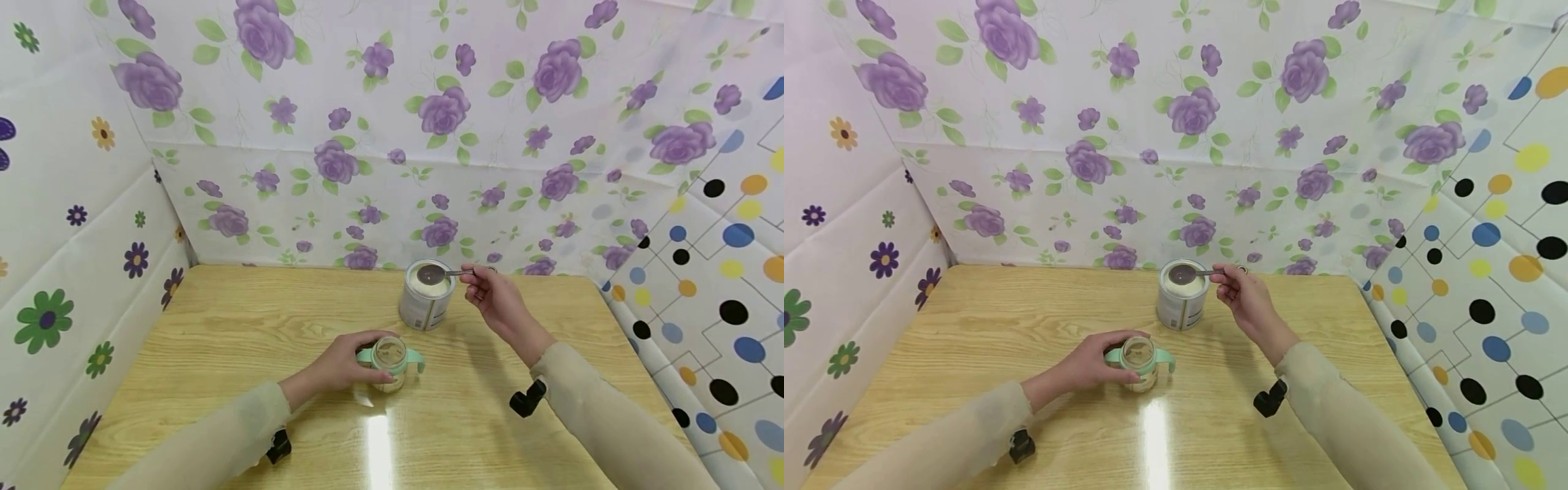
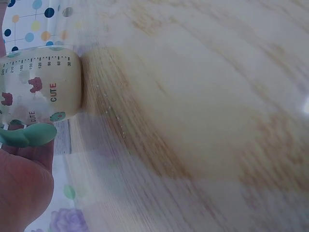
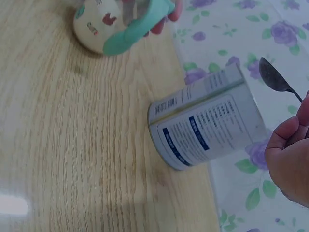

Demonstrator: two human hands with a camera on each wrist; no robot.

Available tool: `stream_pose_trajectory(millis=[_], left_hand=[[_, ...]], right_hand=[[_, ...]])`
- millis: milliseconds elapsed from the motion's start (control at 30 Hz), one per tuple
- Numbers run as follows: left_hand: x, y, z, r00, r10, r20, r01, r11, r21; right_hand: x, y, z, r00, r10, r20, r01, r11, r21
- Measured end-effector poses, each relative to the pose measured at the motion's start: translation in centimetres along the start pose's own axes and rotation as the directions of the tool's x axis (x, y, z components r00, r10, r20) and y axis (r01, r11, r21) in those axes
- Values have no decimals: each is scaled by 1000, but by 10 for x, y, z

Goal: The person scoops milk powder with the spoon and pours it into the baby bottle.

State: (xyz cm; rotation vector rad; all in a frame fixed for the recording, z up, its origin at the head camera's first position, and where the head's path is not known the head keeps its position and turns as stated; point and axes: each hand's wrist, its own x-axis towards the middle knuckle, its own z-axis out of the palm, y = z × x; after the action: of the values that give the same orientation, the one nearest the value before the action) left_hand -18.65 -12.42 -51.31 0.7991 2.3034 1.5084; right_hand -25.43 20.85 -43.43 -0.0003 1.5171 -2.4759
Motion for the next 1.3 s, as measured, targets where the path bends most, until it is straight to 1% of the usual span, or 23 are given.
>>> stream_pose_trajectory(millis=[100,300,533,733,867,1067,1300], left_hand=[[0,-1,1,1000,3,9,-3,1000,-17],[0,0,0,1000,3,7,-2,1000,-28],[0,3,0,1000,-13,12,13,1000,-16],[2,4,0,1000,-25,9,25,999,-25],[2,4,-1,1000,-26,12,27,1000,-15],[2,5,-2,999,-35,19,34,999,9],[2,8,-6,997,-69,46,68,998,16]], right_hand=[[5,3,-5,1000,-2,-14,2,1000,-6],[16,14,-14,1000,-3,-29,1,998,-57],[24,24,-18,999,-6,-38,1,991,-132],[25,27,-18,999,-32,-41,23,983,-183],[25,28,-18,998,-35,-42,25,978,-206],[24,28,-16,998,-36,-48,26,978,-209],[22,28,-15,999,-37,-36,29,980,-197]])
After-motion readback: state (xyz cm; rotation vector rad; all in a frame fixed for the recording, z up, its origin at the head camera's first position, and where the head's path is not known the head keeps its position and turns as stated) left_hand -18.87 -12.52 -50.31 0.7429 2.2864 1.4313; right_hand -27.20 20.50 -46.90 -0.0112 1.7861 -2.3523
